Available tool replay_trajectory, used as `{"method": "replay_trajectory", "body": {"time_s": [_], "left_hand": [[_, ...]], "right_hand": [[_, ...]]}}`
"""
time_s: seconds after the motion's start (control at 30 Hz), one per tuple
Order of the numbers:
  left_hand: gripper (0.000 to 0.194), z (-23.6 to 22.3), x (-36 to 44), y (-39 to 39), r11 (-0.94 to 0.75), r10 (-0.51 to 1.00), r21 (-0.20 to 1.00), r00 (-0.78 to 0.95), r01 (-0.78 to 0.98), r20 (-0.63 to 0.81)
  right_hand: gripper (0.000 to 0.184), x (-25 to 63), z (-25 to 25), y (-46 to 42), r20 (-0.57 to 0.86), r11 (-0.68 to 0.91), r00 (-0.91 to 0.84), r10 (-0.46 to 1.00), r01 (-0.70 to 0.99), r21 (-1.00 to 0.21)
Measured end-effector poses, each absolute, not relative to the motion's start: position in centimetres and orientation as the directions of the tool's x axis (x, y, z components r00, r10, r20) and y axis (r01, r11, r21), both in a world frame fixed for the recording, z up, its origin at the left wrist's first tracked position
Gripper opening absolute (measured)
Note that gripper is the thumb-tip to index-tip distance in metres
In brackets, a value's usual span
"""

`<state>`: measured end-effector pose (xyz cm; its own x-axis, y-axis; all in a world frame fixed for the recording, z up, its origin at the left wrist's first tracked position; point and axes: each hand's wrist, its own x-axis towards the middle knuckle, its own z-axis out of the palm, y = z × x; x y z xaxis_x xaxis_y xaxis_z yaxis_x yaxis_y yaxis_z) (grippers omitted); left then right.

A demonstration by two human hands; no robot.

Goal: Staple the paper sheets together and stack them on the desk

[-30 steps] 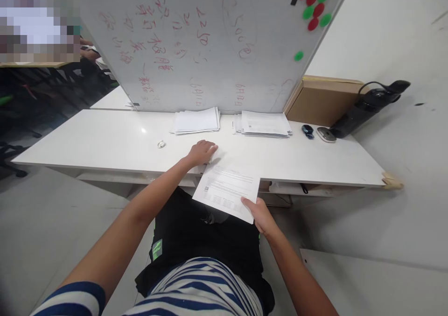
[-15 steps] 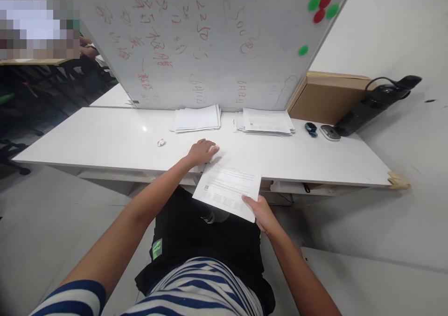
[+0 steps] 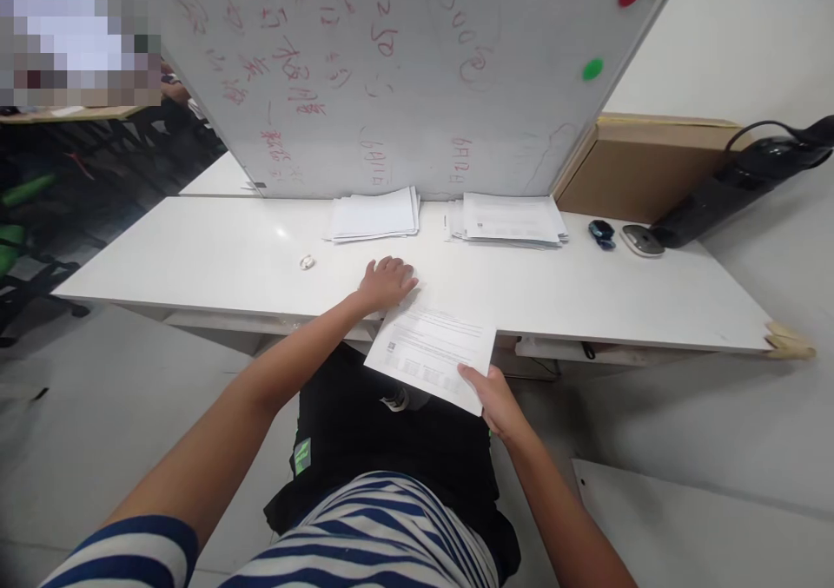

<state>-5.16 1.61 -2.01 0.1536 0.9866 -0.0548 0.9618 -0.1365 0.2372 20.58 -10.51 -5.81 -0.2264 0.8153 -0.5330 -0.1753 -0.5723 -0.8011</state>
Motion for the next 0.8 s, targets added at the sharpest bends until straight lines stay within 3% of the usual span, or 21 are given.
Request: {"method": "replay_trajectory", "body": {"time_s": [0.47,0.7,0.8], "left_hand": [[0.073,0.0,-6.7,2.6,-0.002,0.977,0.555,0.121,0.832,-0.177],[0.074,0.1,-7.4,2.3,0.028,0.978,0.665,0.116,0.746,-0.171],[0.074,-0.1,-7.6,2.3,0.02,0.979,0.676,0.123,0.736,-0.163]], "right_hand": [[0.045,21.5,-7.1,-11.0,-0.454,-0.492,-0.243,0.857,-0.128,-0.861],[0.045,26.1,-6.4,-8.9,-0.345,-0.351,0.066,0.936,0.219,-0.91],[0.046,27.8,-4.1,-8.4,-0.268,-0.289,0.11,0.957,0.281,-0.915]]}}
